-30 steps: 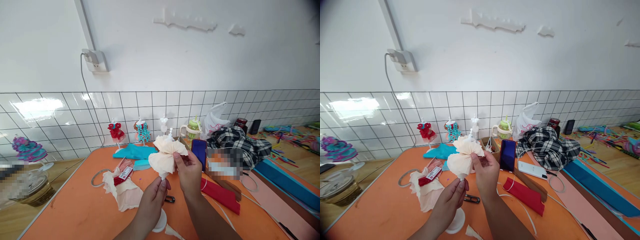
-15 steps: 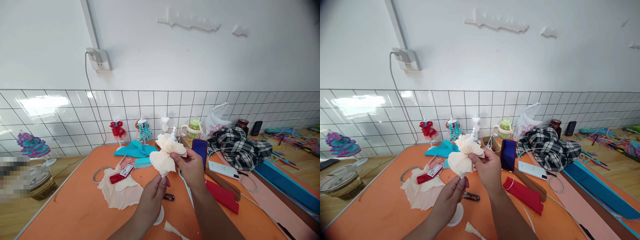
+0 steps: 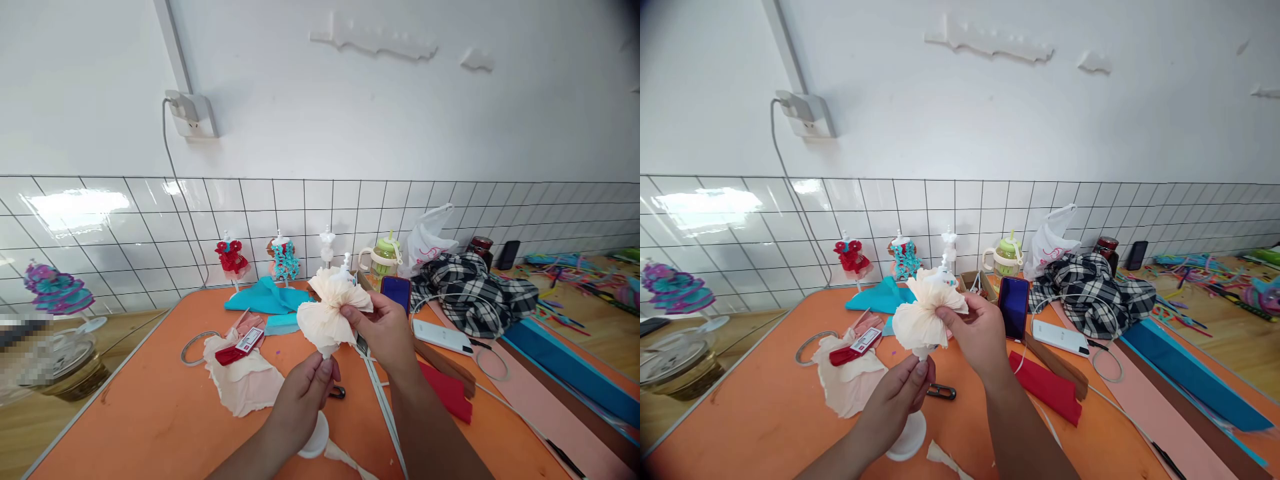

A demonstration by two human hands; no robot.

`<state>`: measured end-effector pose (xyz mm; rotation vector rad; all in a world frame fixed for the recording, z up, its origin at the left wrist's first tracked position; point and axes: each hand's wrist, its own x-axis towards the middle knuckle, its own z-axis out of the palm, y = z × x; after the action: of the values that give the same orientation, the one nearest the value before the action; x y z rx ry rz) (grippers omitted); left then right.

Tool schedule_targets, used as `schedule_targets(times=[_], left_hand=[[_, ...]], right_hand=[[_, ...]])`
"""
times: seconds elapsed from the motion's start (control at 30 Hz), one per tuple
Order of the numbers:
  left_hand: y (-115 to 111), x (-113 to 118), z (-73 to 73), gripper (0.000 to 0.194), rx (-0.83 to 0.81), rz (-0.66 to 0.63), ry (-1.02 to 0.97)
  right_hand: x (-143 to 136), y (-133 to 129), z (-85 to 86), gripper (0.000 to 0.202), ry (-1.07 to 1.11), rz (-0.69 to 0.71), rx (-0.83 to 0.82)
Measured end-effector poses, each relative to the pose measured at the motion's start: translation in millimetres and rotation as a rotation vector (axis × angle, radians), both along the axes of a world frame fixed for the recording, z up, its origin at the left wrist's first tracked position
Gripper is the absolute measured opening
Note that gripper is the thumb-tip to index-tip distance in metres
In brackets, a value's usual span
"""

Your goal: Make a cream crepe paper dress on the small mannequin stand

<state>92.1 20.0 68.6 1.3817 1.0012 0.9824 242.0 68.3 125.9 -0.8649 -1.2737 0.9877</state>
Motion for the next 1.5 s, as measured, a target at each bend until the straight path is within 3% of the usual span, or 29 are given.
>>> schedule_targets(times=[0.23,0.43,0.5,0.57,0.7,0.83,1.1,1.3,1.5], left_hand=[[-0.8,-2.1,-0.3,0.042,0.014,-0.13,-0.016],[3.6,-6.2,-3.2,0.037,-0.167,-0.242,-0.295],[4.8,-7.3,-3.1,0.036,-0.238,-0.242,-0.411],[5.3,-8.3,-2.6,0.035,-0.267,-0.224,-0.466],[3.7,-9.5,0.3,0.037,-0.239,-0.233,-0.405],[0.2,-8.6,3.3,0.039,-0.175,-0.231,-0.263],[-0.8,-9.6,5.9,0.04,-0.034,-0.162,0.022],[2.2,-13.9,8.2,0.041,-0.145,-0.215,-0.134],[1.9,-13.4,8.9,0.038,-0.135,-0.193,-0.186]], right_hand=[[9.8,-2.2,1.4,0.028,0.049,0.127,-0.063],[0.4,6.8,-3.5,0.033,0.048,0.003,-0.009],[-1.4,6.5,-3.4,0.036,0.083,-0.051,0.098],[-0.3,2.8,-2.4,0.033,0.068,-0.197,0.264],[4.9,-10.0,1.6,0.009,-0.35,-0.519,0.686],[4.2,-14.0,4.8,0.024,-0.622,-0.518,0.898],[10.9,-5.2,4.9,0.025,-0.72,-0.426,0.845],[20.0,-7.6,8.2,0.031,-0.75,-0.413,0.836],[11.5,-12.8,6.0,0.011,-0.539,-0.535,0.822]])
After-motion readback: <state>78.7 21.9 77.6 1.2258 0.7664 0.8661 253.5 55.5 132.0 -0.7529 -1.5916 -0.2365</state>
